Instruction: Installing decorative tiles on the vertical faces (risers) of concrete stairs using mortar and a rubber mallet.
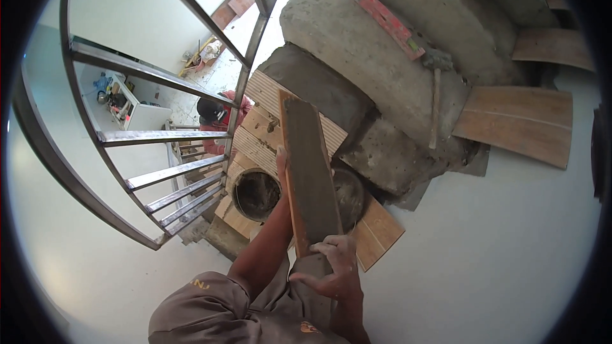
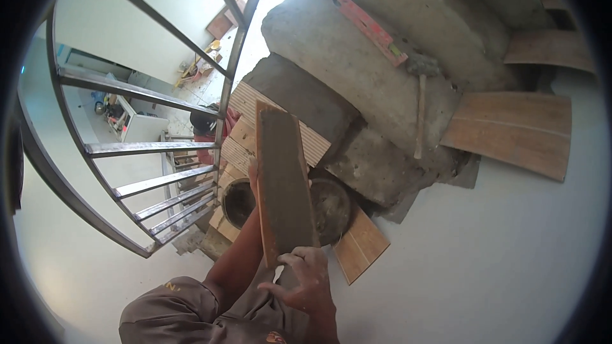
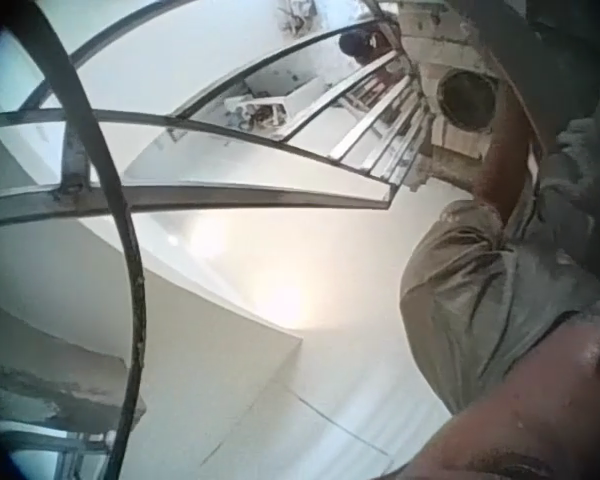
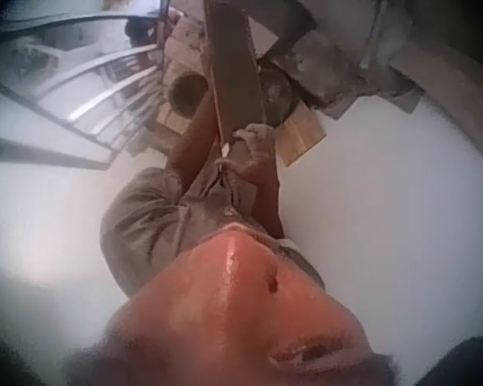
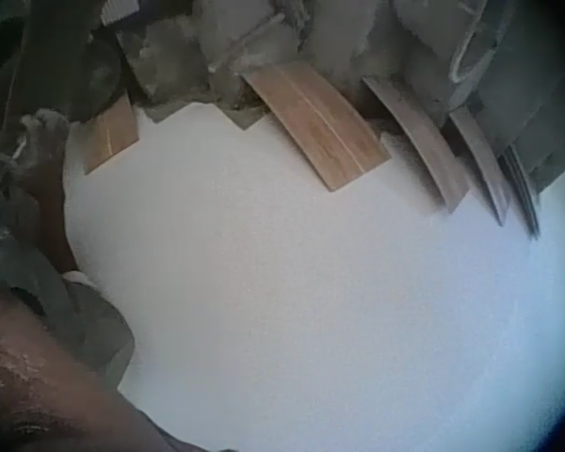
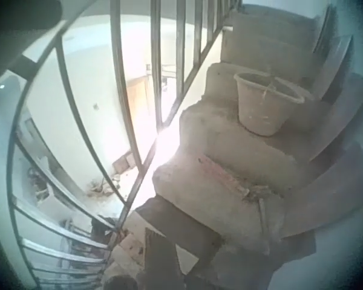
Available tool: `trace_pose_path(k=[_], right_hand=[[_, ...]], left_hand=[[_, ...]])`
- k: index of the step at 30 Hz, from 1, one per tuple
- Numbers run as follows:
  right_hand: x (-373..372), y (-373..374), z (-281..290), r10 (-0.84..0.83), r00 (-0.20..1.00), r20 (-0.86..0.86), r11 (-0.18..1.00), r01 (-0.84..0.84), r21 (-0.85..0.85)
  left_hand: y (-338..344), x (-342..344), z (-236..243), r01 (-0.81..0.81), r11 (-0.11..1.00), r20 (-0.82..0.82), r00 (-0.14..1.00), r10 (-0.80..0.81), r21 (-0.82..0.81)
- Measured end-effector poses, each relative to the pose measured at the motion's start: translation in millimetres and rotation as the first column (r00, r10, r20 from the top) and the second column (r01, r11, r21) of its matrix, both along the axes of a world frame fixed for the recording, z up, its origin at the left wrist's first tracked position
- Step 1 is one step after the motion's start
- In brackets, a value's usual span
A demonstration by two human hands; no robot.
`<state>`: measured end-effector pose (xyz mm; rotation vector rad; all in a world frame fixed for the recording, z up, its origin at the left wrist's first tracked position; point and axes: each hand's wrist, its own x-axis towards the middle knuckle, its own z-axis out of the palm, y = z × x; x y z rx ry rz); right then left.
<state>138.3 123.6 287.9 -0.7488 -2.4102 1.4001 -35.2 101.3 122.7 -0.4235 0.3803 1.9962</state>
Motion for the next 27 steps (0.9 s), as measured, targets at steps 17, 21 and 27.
trace_pose_path(k=[17, 21, 27], right_hand=[[18, 49, -83, -0.625, 0.751, -0.212, 0.708, 0.660, 0.251], [-2, 102, -108, -0.781, 0.623, -0.048, 0.622, 0.767, -0.159], [-23, 181, -251, -0.773, 0.634, -0.030, 0.593, 0.704, -0.392]], left_hand=[[36, -28, 8, -0.200, 0.805, -0.305, 0.952, 0.025, -0.558], [35, -46, -43, -0.204, 0.809, -0.327, 0.945, 0.015, -0.552], [56, -95, -106, -0.255, 0.721, -0.488, 0.863, -0.129, -0.644]])
